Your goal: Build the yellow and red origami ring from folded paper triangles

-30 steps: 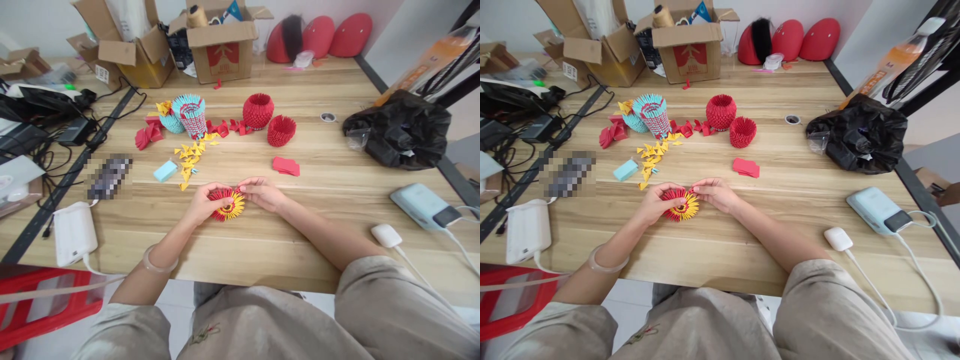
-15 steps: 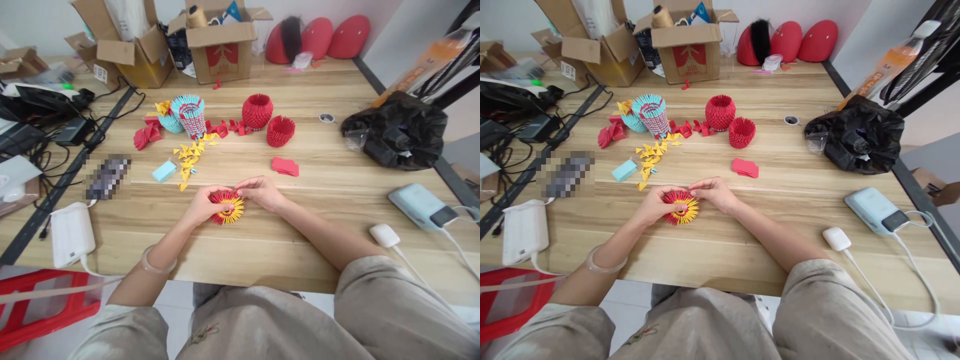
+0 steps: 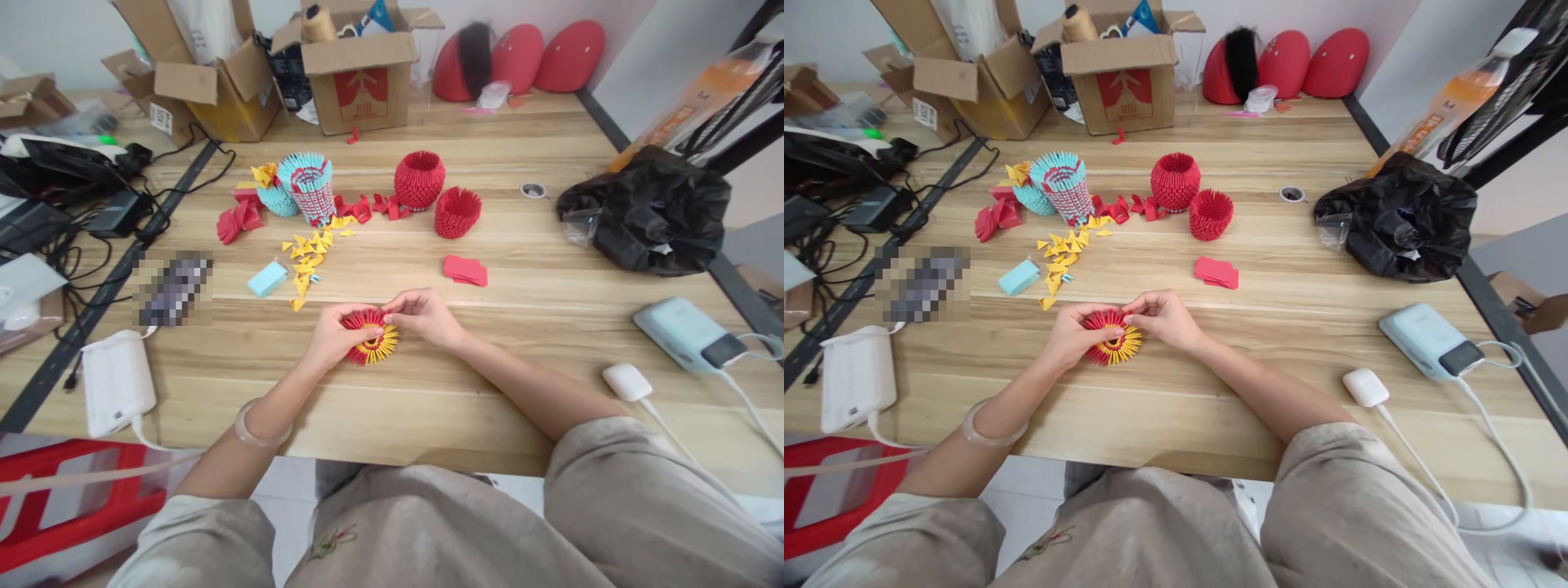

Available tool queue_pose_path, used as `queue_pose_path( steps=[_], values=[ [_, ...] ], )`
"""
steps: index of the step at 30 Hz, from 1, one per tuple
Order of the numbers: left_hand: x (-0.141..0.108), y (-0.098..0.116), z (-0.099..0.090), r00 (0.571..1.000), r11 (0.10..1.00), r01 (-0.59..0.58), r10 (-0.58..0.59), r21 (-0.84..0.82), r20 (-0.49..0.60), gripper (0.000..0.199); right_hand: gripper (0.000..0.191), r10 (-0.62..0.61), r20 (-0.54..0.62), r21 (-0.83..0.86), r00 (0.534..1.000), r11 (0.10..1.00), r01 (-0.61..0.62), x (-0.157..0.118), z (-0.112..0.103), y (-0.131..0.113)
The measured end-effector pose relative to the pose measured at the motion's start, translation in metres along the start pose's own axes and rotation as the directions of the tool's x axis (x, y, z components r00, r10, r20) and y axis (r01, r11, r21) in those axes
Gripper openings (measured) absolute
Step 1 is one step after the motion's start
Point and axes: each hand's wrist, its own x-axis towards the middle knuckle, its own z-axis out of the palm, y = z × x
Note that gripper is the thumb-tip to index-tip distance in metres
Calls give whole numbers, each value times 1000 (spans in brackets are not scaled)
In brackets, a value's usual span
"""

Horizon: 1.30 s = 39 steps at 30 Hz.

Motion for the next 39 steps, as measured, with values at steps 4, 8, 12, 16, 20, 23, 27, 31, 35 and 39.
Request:
queue_pose_path(
  steps=[4,8,12,16,20,23,27,31,35,39],
  values=[
    [0,2,0,1000,1000,-3,3,1,17,36,20,-18,-20,1,1000,1000,18,0,1,0],
    [1,5,1,1000,1000,-29,29,6,11,39,19,24,-82,108,996,994,-15,3,-1,-1],
    [1,5,-1,999,999,-25,26,38,-29,40,17,41,-169,269,985,963,6,8,-8,-6],
    [2,4,-2,1000,999,-4,3,-34,-31,40,19,113,-143,329,983,942,-60,9,-13,-9],
    [3,6,-1,997,988,40,-50,-147,-59,35,22,171,-51,310,984,939,-147,7,-11,-4],
    [3,7,0,995,985,41,-54,-168,-78,35,23,166,-26,302,986,941,-150,6,-11,-1],
    [2,7,-1,996,989,30,-42,-146,-80,35,23,167,-14,293,986,943,-156,6,-10,0],
    [2,6,-1,999,996,2,-5,-86,-42,37,21,176,-30,302,984,940,-159,6,-9,0],
    [1,5,-1,1000,999,-14,15,-40,4,36,22,179,-23,286,984,944,-165,6,-8,-1],
    [1,5,-2,999,1000,-24,24,-10,34,35,23,161,-25,227,987,962,-151,6,-6,0]
  ],
)
